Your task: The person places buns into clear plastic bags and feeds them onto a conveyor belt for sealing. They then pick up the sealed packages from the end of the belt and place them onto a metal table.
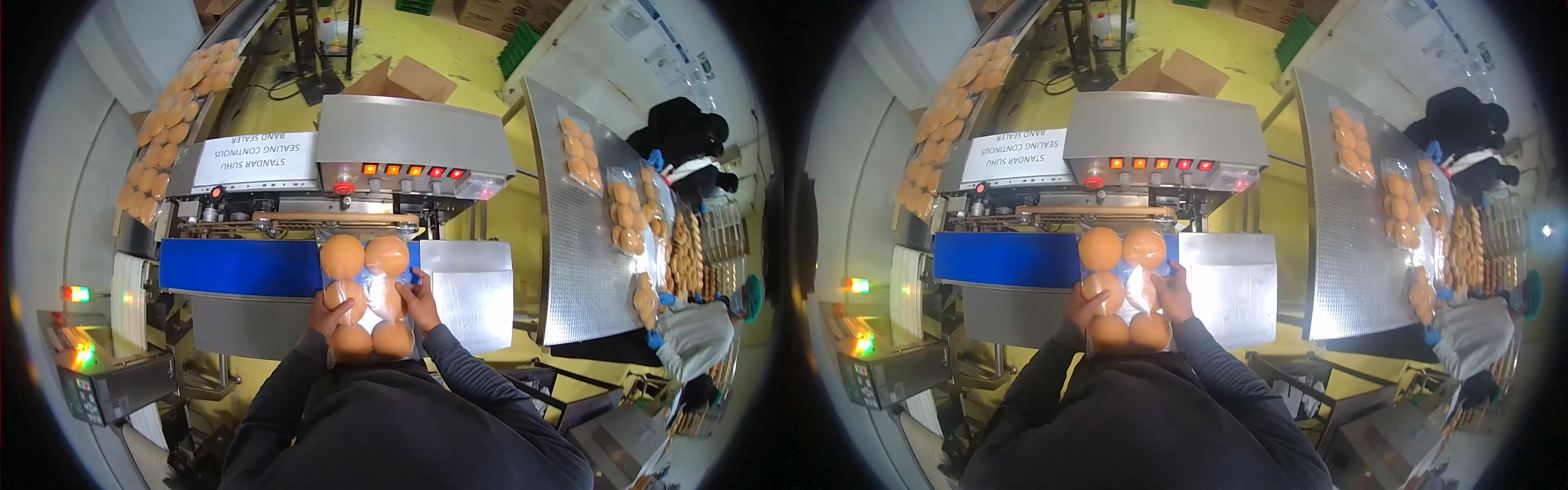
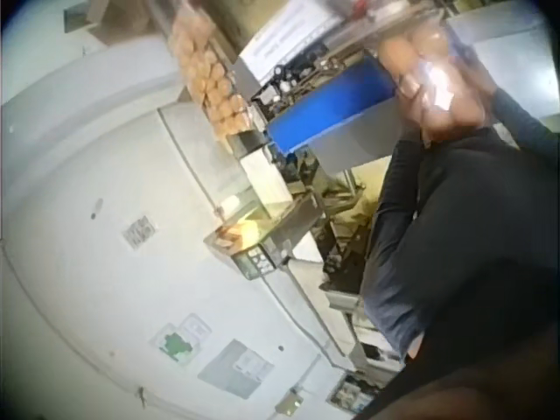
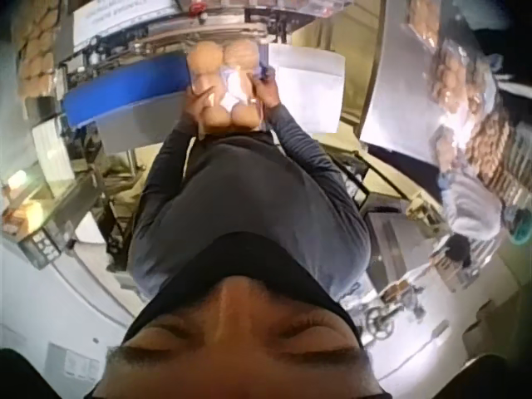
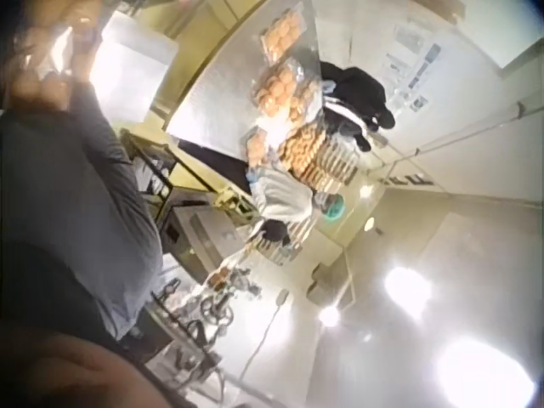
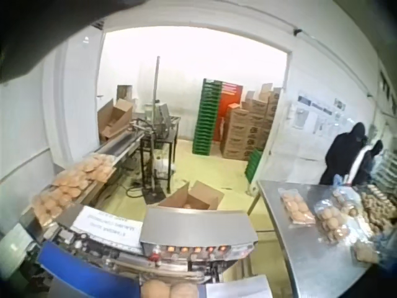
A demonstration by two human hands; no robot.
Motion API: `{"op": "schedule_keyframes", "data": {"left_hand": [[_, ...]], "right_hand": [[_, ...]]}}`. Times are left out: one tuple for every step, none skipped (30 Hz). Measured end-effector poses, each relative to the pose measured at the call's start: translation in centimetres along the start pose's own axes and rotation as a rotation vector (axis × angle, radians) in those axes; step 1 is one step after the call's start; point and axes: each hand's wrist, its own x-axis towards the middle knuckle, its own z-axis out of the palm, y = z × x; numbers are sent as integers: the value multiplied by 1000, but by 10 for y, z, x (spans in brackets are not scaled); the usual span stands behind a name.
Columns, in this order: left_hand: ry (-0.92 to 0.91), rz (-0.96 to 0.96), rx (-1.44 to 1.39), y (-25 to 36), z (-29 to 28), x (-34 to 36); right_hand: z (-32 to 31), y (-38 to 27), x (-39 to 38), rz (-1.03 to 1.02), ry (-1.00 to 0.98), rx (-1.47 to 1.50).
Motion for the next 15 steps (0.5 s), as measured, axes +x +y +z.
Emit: {"op": "schedule_keyframes", "data": {"left_hand": [[-58,-57,-120,9,-4,-8],[-73,-51,-149,8,-15,-8],[-90,-45,-178,7,-27,-7],[-110,-40,-204,7,-35,-5],[-94,-66,-213,19,-40,-9],[-86,-35,-246,14,-46,-4],[-84,-6,-277,0,-63,0],[-133,22,-312,-10,-64,11],[-250,-18,-392,-13,-73,18],[-292,-24,-398,-14,-80,20],[-294,-20,-391,-15,-84,20],[-309,-26,-373,-15,-86,20],[-266,-8,-359,-15,-104,22],[-234,2,-326,-17,-119,22],[-211,13,-291,-19,-128,25]], "right_hand": [[4,25,-3,-73,23,-106],[20,27,-7,-144,29,-212],[29,29,-18,-56,39,-223],[38,32,-27,-37,19,-137],[45,30,-37,-18,14,-41],[50,26,-41,-17,13,55],[59,26,-49,-25,10,83],[61,58,-45,-61,71,206],[59,55,-53,15,103,-175],[66,60,-58,-18,222,-288],[64,58,-62,19,228,-306],[55,95,-55,-196,281,-413],[57,90,-52,-214,291,-443],[59,82,-57,-221,286,-465],[49,78,-63,-182,319,-449]]}}
